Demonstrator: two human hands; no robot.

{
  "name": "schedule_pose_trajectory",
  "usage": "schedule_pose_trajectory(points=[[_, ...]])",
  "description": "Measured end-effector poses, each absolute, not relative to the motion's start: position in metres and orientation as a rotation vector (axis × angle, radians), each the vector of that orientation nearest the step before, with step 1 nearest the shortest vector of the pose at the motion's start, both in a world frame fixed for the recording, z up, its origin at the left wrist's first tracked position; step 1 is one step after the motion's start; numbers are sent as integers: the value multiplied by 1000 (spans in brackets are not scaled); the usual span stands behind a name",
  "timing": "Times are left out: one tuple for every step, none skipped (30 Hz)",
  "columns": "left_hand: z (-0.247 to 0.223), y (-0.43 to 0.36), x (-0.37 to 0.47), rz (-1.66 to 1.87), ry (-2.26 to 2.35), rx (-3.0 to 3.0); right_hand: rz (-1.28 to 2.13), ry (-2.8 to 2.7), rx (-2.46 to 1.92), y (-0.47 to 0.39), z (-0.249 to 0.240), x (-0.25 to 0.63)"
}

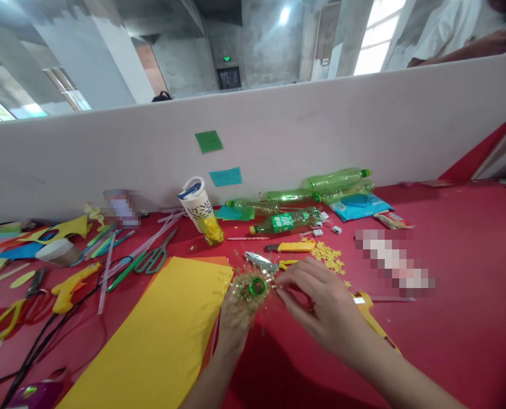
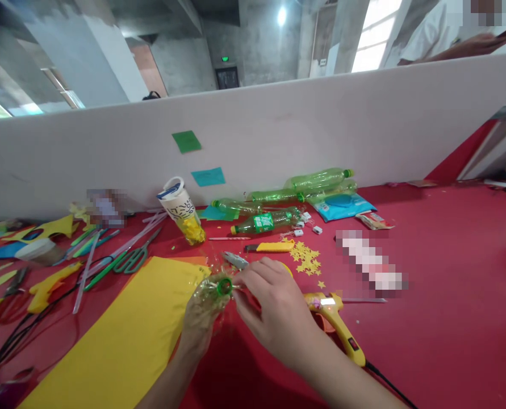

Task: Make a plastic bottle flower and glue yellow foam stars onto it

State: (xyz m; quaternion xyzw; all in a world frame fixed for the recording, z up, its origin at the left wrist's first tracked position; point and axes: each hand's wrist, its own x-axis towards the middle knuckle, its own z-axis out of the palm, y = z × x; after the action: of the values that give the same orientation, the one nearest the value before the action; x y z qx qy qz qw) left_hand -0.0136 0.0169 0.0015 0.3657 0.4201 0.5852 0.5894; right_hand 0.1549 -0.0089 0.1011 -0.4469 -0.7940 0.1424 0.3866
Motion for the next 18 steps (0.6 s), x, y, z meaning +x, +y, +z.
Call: schedule_pose_trajectory(points=[[1, 17, -14, 1360, 956, 838, 328, -2025, -1168, -9, 100, 153], [1, 17, -14, 1355, 931, 828, 284, -2028, -1204, -9, 99, 151], [0, 16, -14, 1352, 908, 815, 240, -2030, -1241, -10, 97, 149], [0, 16, -14, 1350, 889, 805, 201, -2031, -1272, -10, 96, 146], [0, 16, -14, 1349, 881, 798, 172, -2030, -1294, -10, 94, 144], [0, 15, -14, 1349, 880, 795, 155, -2030, -1305, -10, 92, 142], [0, 15, -14, 1345, 885, 796, 148, -2031, -1307, -10, 91, 140], [0, 15, -13, 1339, 889, 806, 148, -2033, -1306, -10, 90, 139], [0, 15, -13, 1330, 890, 818, 155, -2031, -1305, -10, 89, 139], [0, 15, -12, 1322, 889, 826, 176, -2028, -1304, -9, 89, 139], [1, 15, -12, 1320, 889, 826, 214, -2027, -1302, -9, 90, 139], [2, 15, -12, 1323, 891, 817, 264, -2027, -1296, -9, 91, 140], [3, 15, -12, 1327, 896, 802, 320, -2033, -1284, -9, 92, 142], [4, 15, -12, 1331, 903, 782, 372, -2051, -1262, -9, 93, 144], [5, 16, -12, 1330, 909, 767, 410, -2077, -1232, -8, 95, 145], [5, 16, -13, 1322, 910, 766, 427, -2111, -1201, -8, 95, 147], [5, 17, -14, 1316, 905, 771, 421, -2150, -1168, -7, 96, 148], [4, 17, -15, 1310, 897, 777, 395, -2190, -1138, -7, 96, 149]])
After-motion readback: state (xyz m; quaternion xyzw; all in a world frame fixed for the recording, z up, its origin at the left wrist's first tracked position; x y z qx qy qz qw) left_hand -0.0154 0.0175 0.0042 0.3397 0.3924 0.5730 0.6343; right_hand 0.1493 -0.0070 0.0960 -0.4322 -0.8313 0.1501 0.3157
